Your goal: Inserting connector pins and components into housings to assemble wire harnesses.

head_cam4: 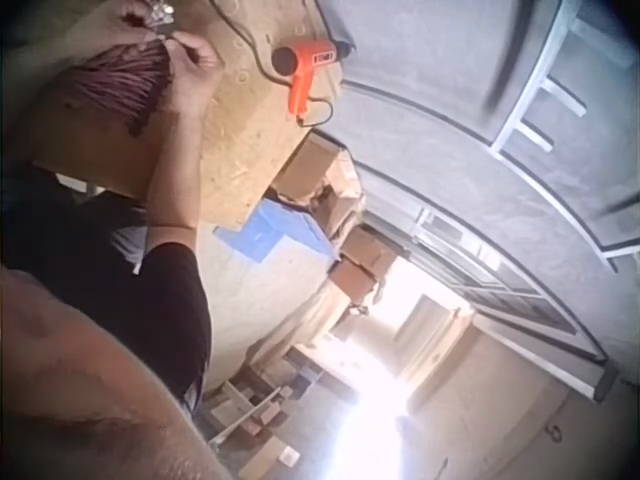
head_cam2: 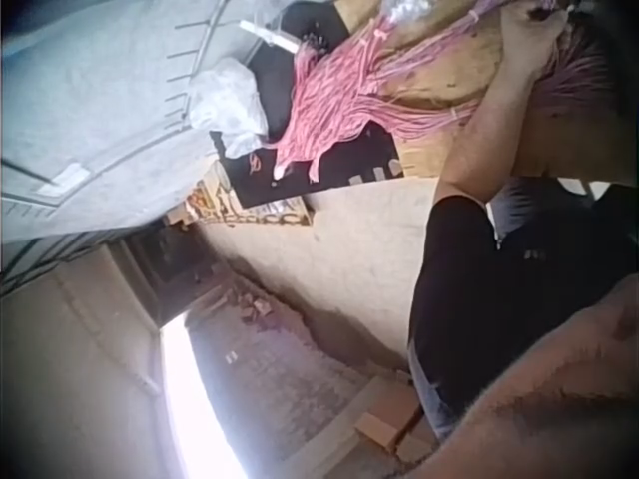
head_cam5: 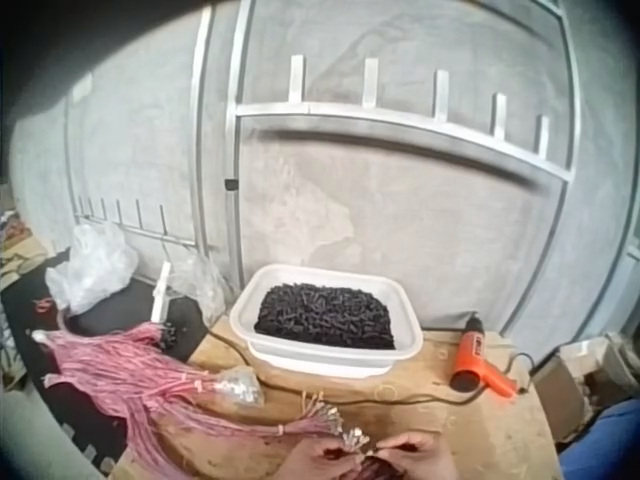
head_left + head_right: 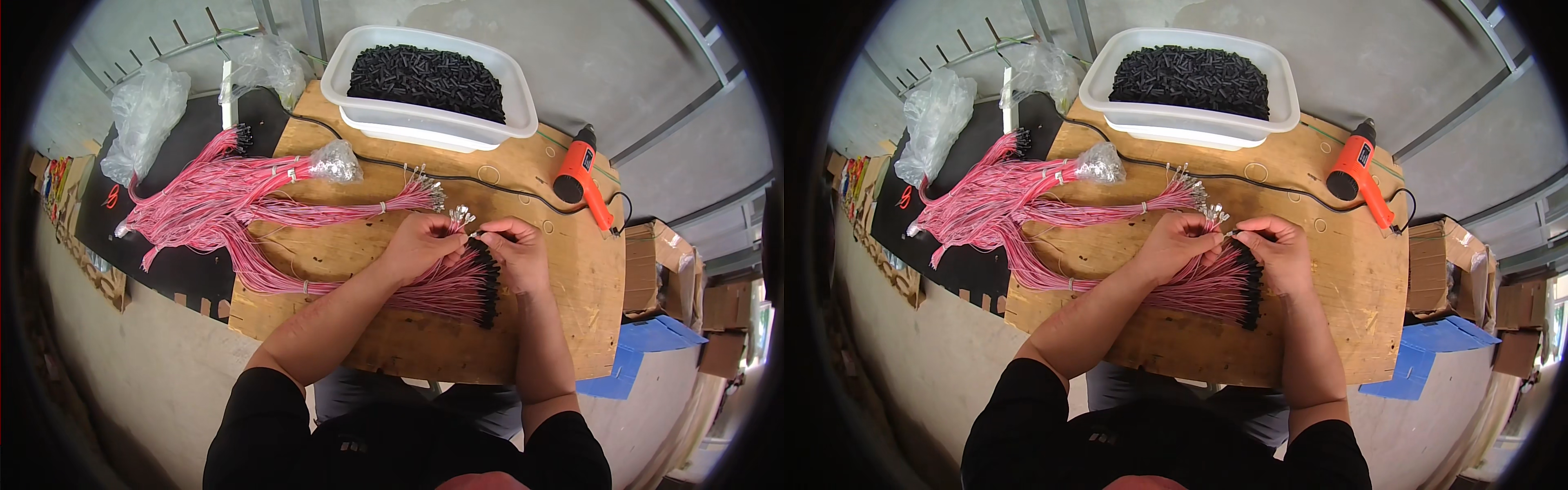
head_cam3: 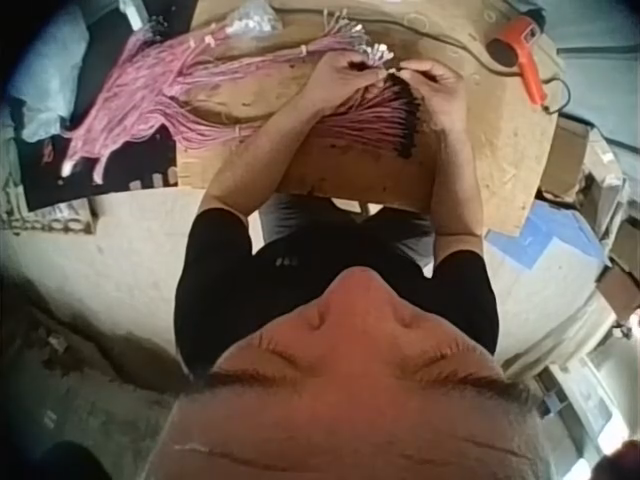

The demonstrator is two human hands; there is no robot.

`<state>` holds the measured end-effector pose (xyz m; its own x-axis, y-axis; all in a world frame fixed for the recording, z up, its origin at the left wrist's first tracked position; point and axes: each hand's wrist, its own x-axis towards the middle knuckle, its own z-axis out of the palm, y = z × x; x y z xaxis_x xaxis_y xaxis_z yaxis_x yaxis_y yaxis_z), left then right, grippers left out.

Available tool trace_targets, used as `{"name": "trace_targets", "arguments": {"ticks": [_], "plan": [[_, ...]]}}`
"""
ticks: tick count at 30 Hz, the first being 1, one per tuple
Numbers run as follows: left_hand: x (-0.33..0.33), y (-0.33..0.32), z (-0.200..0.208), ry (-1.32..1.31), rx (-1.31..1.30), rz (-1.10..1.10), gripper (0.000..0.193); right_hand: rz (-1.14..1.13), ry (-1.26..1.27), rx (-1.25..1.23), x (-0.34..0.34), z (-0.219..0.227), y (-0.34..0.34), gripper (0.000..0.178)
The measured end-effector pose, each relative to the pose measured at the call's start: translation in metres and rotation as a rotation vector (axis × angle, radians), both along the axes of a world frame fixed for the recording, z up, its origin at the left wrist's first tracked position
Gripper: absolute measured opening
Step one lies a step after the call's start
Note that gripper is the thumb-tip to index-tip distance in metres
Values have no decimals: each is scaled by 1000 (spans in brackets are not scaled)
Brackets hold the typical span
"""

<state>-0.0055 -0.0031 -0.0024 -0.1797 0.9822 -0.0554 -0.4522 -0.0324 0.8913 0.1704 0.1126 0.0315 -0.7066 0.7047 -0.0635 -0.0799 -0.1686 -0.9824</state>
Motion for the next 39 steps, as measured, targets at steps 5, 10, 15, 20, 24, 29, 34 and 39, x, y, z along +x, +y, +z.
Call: {"name": "trace_targets", "arguments": {"ticks": [5,10,15,20,24,29,34,39], "plan": [[1,-1,2,-18,-9,-5,11,-8,27,-9,-1,-2,-1,13],[2,-2,8,-26,-26,15,12,-1,6,22,0,-4,0,13],[3,-3,11,15,-48,23,11,-15,-21,30,-3,-2,-3,12],[-2,-2,3,75,-30,-28,15,-13,-21,27,-3,-2,-2,11],[0,-2,2,55,-29,-21,14,-9,-39,34,-3,-2,-3,9],[0,-2,4,46,-35,-20,13,-7,-17,30,-2,-2,-2,9],[-1,-2,2,56,-39,-2,13,-5,1,-1,0,-3,3,11],[-2,-2,-1,71,-32,-33,13,41,14,-141,1,2,5,17]]}}
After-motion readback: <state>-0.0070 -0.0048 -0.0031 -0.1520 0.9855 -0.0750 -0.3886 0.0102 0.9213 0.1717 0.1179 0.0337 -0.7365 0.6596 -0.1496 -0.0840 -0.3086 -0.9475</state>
